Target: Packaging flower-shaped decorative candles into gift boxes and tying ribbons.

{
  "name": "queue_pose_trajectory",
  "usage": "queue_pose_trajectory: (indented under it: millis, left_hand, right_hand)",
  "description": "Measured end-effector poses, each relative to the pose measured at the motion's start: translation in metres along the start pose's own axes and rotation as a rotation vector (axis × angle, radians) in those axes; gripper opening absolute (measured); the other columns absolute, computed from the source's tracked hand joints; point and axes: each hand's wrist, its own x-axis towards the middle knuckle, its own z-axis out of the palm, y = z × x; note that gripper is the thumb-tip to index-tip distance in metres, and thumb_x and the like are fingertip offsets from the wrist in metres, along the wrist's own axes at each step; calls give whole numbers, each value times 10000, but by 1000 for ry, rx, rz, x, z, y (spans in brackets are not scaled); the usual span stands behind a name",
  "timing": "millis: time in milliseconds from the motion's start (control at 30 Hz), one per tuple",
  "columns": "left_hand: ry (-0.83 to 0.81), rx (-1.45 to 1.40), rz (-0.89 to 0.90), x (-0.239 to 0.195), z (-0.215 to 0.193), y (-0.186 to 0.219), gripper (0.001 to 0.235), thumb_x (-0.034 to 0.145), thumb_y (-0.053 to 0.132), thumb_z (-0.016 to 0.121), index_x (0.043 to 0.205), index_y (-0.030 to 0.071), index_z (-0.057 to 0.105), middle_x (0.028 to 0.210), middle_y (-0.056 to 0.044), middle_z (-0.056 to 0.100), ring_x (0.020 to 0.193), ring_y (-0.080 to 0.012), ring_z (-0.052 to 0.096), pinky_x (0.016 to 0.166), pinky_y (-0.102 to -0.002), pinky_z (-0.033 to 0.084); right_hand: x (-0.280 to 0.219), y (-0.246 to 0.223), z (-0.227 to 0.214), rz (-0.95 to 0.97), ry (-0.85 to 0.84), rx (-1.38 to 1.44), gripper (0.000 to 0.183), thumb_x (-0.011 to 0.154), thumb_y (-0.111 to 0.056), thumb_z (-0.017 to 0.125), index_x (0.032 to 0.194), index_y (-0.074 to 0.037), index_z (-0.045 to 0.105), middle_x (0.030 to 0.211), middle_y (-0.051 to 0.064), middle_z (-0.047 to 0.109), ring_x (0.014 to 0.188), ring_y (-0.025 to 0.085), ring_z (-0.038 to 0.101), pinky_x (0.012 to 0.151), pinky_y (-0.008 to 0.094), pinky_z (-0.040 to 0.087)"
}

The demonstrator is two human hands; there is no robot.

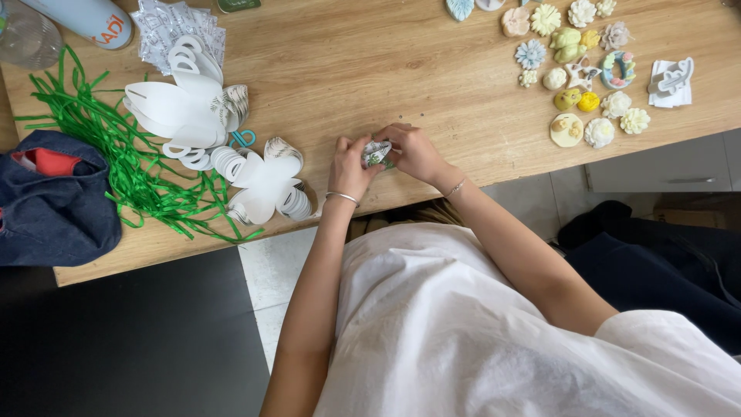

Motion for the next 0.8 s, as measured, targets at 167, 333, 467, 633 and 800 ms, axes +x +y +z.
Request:
queue_pose_trajectory:
  millis: [167, 333, 467, 633, 800]
  left_hand:
    - [-16, 32, -21, 4, 1, 4, 699, 630, 109, 945, 1276, 100, 677, 1062, -128, 589, 812, -263, 701, 759, -370, 594]
    - [4, 106, -7, 3, 0, 4, 709, 598, 140, 965, 1250, 113, 686, 1084, -141, 601, 988, -340, 660, 839, -425, 561]
    - [-15, 107, -44, 4, 2, 2, 727, 608, 178, 963, 1269, 142, 665, 1115, -137, 600, 1028, -345, 650, 857, -435, 554]
    - [-12, 101, -56, 1, -3, 9, 730, 618, 191, 962, 1275, 158, 646, 1112, -131, 604, 986, -336, 663, 817, -438, 561]
    - [0, 61, -40, -1, -2, 4, 695, 641, 187, 959, 1262, 156, 648, 1069, -124, 609, 870, -283, 685, 778, -415, 575]
  right_hand:
    - [-12, -2, -7, -125, 37, 47, 282, 759, 23, 799, 1023, -33, 717, 1192, 144, 709, 952, 296, 715, 802, 366, 585]
    - [-15, 19, 6, -122, 165, 8, 206, 803, 12, 815, 994, -42, 759, 1220, 148, 705, 1050, 318, 716, 894, 381, 592]
    - [-15, 26, 10, -83, 132, -58, 213, 801, 34, 771, 1005, -30, 761, 1219, 181, 696, 1015, 343, 713, 860, 383, 603]
    - [-17, 25, 5, -96, 136, -112, 208, 814, 33, 774, 1012, -30, 771, 1161, 190, 696, 999, 368, 701, 845, 404, 594]
    - [-21, -11, -31, -21, 318, -74, 215, 906, 65, 656, 1084, -29, 731, 1177, 128, 738, 1038, 304, 729, 843, 363, 616]
